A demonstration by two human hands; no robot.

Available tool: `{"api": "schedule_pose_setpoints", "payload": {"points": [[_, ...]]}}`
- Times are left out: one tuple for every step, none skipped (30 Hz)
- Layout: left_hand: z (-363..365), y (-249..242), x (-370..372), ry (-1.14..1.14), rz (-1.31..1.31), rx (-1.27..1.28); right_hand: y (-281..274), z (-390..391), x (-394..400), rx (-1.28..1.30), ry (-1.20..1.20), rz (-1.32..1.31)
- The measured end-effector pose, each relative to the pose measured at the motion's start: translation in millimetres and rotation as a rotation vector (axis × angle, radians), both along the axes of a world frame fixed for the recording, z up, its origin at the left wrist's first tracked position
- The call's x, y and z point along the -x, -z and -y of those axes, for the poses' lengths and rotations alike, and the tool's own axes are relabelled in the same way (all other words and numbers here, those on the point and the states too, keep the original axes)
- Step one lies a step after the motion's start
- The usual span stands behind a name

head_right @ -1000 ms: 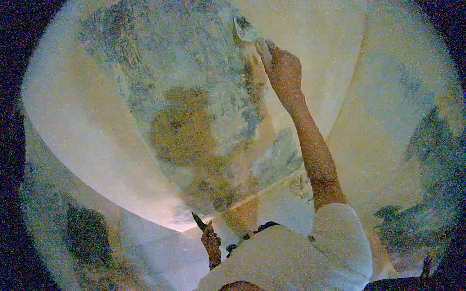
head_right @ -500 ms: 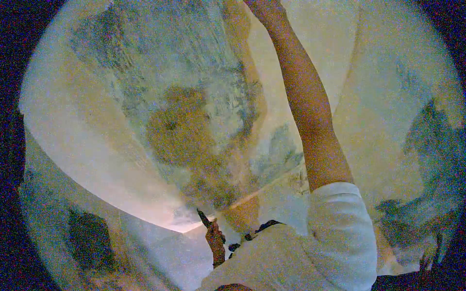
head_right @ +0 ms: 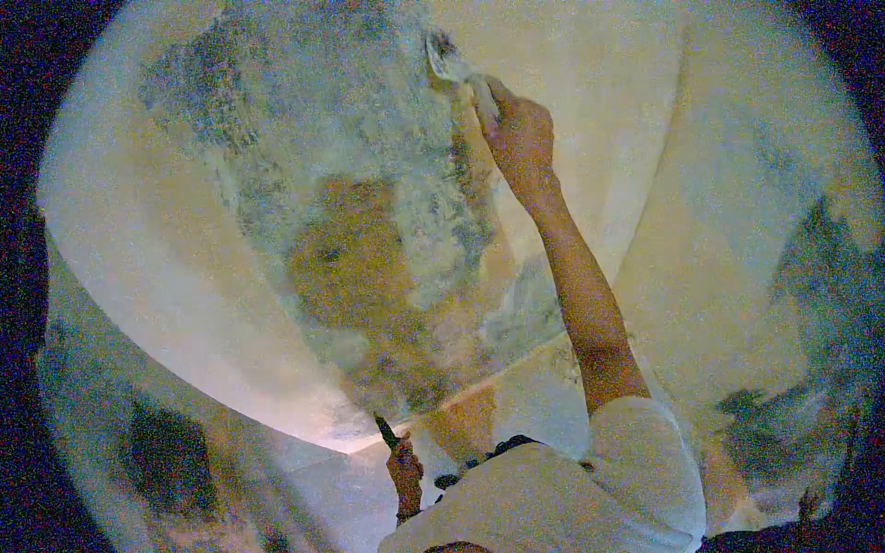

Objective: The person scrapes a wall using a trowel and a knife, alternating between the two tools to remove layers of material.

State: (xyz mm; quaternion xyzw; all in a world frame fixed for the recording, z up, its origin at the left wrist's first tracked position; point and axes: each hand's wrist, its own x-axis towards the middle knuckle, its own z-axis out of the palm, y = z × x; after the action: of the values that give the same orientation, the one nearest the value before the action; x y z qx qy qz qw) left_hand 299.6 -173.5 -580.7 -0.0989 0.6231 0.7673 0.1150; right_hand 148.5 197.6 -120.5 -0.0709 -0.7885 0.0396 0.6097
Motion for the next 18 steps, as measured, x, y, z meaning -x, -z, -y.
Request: {"api": "schedule_pose_setpoints", "payload": {"points": [[-1.6,-0.2,1.6,-0.006,-0.027,-0.009,-10.3,-5.3,7.7,-0.058,0.009,-0.042],[-2.6,-1.2,2.5,-0.003,-0.022,-0.031,-21.3,-9.7,11.6,-0.095,0.006,-0.076],[-3.3,-2.7,5.0,0.000,-0.019,-0.053,-35.5,-12.2,13.0,-0.133,0.004,-0.112],[-3.4,-3.5,5.5,0.003,-0.013,-0.074,-47.9,-13.5,11.3,-0.169,0.002,-0.145],[-4.6,-3.5,5.2,0.006,-0.013,-0.059,-61.2,-13.2,4.1,-0.208,0.024,-0.114],[-7.1,-3.2,4.7,0.010,-0.010,-0.044,-76.6,-11.8,-7.0,-0.247,0.047,-0.081],[-9.7,-2.7,4.1,0.015,-0.007,-0.028,-90.3,-11.5,-16.2,-0.285,0.071,-0.047],[-13.2,-1.3,3.7,0.021,0.009,-0.074,-104.6,-9.0,-17.1,-0.275,0.079,-0.043],[-15.0,0.7,3.5,0.025,0.026,-0.117,-118.5,-2.0,-12.0,-0.262,0.086,-0.039],[-15.2,1.1,4.7,0.025,0.035,-0.162,-126.0,3.6,-8.5,-0.251,0.090,-0.044],[-15.6,-0.3,8.1,0.037,0.044,-0.139,-130.9,8.3,-9.3,-0.224,0.023,-0.078],[-18.3,-1.6,9.3,0.046,0.051,-0.122,-137.5,14.1,-11.3,-0.204,-0.047,-0.113],[-17.1,-2.6,6.4,0.056,0.069,-0.100,-140.6,19.0,-12.8,-0.179,-0.118,-0.136],[-14.5,-5.7,4.4,0.056,0.032,-0.089,-134.4,12.3,-3.6,-0.222,-0.059,-0.141],[-14.9,-10.3,0.5,0.028,0.046,-0.071,-118.5,-5.6,16.2,-0.265,-0.002,-0.146],[-14.8,-16.5,-2.7,0.000,0.059,-0.051,-106.3,-17.0,32.8,-0.305,0.055,-0.154],[-13.9,-19.8,-2.9,-0.028,0.068,-0.032,-92.1,-11.0,31.0,-0.267,0.085,-0.113],[-11.8,-18.3,-2.0,-0.038,0.054,-0.014,-71.4,-1.6,24.0,-0.226,0.116,-0.069]]}}
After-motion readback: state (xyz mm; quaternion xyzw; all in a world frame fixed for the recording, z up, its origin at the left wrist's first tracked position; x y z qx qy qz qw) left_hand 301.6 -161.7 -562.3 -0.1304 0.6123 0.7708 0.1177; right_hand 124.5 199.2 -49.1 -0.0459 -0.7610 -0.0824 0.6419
